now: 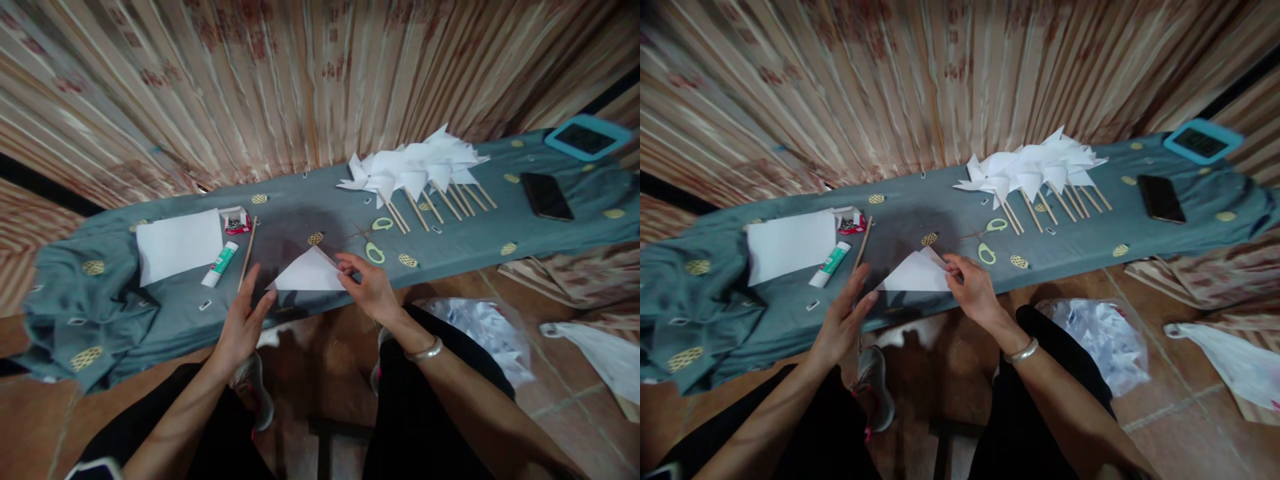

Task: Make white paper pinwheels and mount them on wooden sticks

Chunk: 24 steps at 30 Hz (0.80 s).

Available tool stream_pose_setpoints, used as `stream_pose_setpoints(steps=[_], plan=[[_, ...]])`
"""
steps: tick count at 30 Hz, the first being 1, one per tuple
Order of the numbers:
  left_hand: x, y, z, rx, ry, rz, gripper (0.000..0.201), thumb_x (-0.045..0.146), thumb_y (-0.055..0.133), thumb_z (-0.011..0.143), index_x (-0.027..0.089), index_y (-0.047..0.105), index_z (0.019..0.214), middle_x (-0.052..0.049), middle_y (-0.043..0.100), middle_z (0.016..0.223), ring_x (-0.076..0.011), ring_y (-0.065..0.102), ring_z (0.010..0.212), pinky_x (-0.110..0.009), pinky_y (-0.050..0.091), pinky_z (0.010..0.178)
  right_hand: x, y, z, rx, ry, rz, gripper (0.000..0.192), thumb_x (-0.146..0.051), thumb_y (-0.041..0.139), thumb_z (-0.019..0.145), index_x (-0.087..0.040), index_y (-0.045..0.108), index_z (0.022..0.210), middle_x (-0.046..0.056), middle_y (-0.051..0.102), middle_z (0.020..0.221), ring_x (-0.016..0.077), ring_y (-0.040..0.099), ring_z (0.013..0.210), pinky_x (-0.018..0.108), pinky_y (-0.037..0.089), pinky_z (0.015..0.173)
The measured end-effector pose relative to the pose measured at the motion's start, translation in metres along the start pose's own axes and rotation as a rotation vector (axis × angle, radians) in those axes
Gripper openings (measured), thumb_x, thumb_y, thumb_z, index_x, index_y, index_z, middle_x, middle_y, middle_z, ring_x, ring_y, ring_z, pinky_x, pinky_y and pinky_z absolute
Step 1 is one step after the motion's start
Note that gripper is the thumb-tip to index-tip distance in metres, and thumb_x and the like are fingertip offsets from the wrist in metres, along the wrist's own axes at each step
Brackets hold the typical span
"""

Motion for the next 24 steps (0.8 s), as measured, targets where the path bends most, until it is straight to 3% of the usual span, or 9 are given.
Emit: stream_pose_setpoints(steps=[3, 6, 9, 12, 15, 19, 22, 24], plan=[[0.000, -0.001, 0.004, 0.077, -0.106, -0.324, 0.064, 0.045, 0.071, 0.079, 0.022, 0.053, 0.136, -0.011, 0.043, 0.154, -0.0266, 0.033, 0.146, -0.041, 0.021, 0.122, -0.002, -0.015, 0.004, 0.066, -0.025, 0.168, 0.020, -0.021, 0.062, 0.082, -0.023, 0.075, 0.097, 0.003, 0.076, 0.094, 0.0191, 0.068, 0.086, 0.035, 0.054, 0.084], [-0.002, 0.002, 0.007, 0.141, -0.255, -0.629, 0.057, 0.044, 0.077, 0.073, 0.019, 0.060, 0.122, -0.013, 0.055, 0.144, -0.0289, 0.044, 0.139, -0.042, 0.028, 0.120, -0.008, -0.029, 0.007, 0.153, -0.063, 0.266, 0.014, -0.022, 0.066, 0.081, -0.025, 0.077, 0.089, 0.002, 0.077, 0.093, 0.0204, 0.068, 0.092, 0.036, 0.052, 0.088], [0.002, 0.021, 0.005, 0.010, -0.435, -0.929, 0.052, 0.054, 0.073, 0.074, 0.014, 0.063, 0.107, -0.018, 0.064, 0.129, -0.0346, 0.056, 0.128, -0.048, 0.038, 0.114, -0.018, -0.034, 0.008, 0.195, -0.094, 0.266, 0.015, -0.020, 0.066, 0.082, -0.026, 0.077, 0.090, 0.002, 0.077, 0.093, 0.0200, 0.068, 0.092, 0.037, 0.051, 0.089], [0.014, 0.042, -0.001, -0.168, -0.530, -1.119, 0.055, 0.062, 0.067, 0.077, 0.012, 0.063, 0.100, -0.021, 0.066, 0.124, -0.0377, 0.060, 0.122, -0.048, 0.043, 0.109, -0.035, -0.029, 0.007, 0.201, -0.170, 0.193, 0.017, -0.018, 0.063, 0.084, -0.026, 0.076, 0.092, 0.002, 0.077, 0.092, 0.0191, 0.067, 0.091, 0.036, 0.052, 0.088], [0.021, 0.054, -0.002, -0.225, -0.543, -1.176, 0.050, 0.058, 0.064, 0.080, 0.014, 0.063, 0.106, -0.018, 0.067, 0.122, -0.0375, 0.064, 0.117, -0.052, 0.049, 0.103, -0.054, -0.018, 0.001, 0.159, -0.305, 0.127, 0.020, -0.015, 0.059, 0.088, -0.025, 0.075, 0.094, 0.002, 0.077, 0.092, 0.0177, 0.066, 0.089, 0.035, 0.053, 0.085], [0.023, 0.054, 0.009, -0.089, -0.524, -1.158, 0.036, 0.028, 0.058, 0.087, 0.020, 0.059, 0.122, -0.008, 0.075, 0.105, -0.0249, 0.074, 0.094, -0.048, 0.057, 0.092, -0.067, -0.007, -0.007, 0.096, -0.411, 0.045, 0.021, -0.016, 0.055, 0.092, -0.023, 0.074, 0.099, 0.003, 0.076, 0.093, 0.0173, 0.065, 0.089, 0.033, 0.053, 0.083], [0.024, 0.051, 0.019, 0.024, -0.548, -1.111, 0.034, 0.010, 0.054, 0.084, 0.017, 0.062, 0.116, -0.004, 0.076, 0.087, -0.0183, 0.074, 0.072, -0.034, 0.063, 0.075, -0.059, -0.020, -0.003, 0.104, -0.423, -0.024, 0.020, -0.028, 0.058, 0.094, -0.024, 0.071, 0.107, 0.004, 0.076, 0.102, 0.0188, 0.066, 0.096, 0.036, 0.053, 0.089], [0.026, 0.049, 0.024, 0.078, -0.553, -1.079, 0.023, 0.008, 0.053, 0.085, 0.013, 0.065, 0.103, -0.005, 0.076, 0.080, -0.0162, 0.072, 0.064, -0.027, 0.062, 0.064, -0.040, -0.037, 0.009, 0.136, -0.361, -0.143, 0.029, -0.035, 0.053, 0.096, -0.020, 0.067, 0.116, 0.009, 0.073, 0.114, 0.0221, 0.064, 0.108, 0.039, 0.050, 0.097]])
Point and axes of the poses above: each hand's wrist, its own z-axis towards the middle knuckle, its own y-axis out of the palm, x = y × z, the point moved 7 cm from there along z, towards the middle knuckle
